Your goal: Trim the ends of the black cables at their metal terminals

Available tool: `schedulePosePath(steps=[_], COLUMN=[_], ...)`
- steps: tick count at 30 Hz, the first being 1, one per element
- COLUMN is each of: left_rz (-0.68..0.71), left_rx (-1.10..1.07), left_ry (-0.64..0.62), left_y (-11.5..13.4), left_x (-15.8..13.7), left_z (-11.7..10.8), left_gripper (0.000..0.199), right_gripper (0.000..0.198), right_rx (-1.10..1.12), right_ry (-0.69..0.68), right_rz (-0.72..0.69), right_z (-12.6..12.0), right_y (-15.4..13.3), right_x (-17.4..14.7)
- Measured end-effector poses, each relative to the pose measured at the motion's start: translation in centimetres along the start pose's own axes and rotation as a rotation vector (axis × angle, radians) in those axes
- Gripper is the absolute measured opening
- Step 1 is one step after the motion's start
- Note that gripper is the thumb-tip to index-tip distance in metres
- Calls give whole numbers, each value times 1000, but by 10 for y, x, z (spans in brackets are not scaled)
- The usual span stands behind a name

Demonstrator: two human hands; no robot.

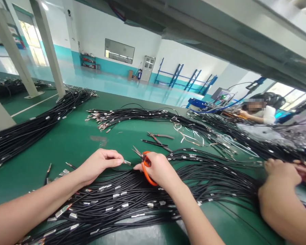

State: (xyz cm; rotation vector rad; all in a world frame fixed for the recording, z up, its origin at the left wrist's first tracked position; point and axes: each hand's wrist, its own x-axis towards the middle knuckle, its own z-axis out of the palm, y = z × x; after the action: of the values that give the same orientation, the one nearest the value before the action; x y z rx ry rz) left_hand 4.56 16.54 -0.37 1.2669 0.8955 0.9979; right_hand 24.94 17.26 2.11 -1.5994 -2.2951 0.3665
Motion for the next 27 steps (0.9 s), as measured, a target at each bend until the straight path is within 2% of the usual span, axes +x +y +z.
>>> schedulePosePath(steps=[7, 14, 19, 22, 27], left_rz=[-105, -179, -189, -190, -186], left_rx=[45, 101, 85, 79, 86], left_ry=[44, 68, 79, 75, 78], left_y=[-3, -4, -4, -4, -6], left_x=[5, 7, 7, 7, 8], left_z=[2, 3, 3, 3, 3], left_gripper=[8, 8, 8, 8, 9], right_gripper=[34, 9, 13, 9, 12], right_rx=[-80, -16, -16, -20, 71], right_ry=[76, -16, -28, -28, 54], right_rz=[-3, -47, -36, -26, 3], right_z=[-4, -15, -19, -18, -24], right_y=[15, 21, 16, 15, 8], right_x=[-14, -27, -30, -30, -36])
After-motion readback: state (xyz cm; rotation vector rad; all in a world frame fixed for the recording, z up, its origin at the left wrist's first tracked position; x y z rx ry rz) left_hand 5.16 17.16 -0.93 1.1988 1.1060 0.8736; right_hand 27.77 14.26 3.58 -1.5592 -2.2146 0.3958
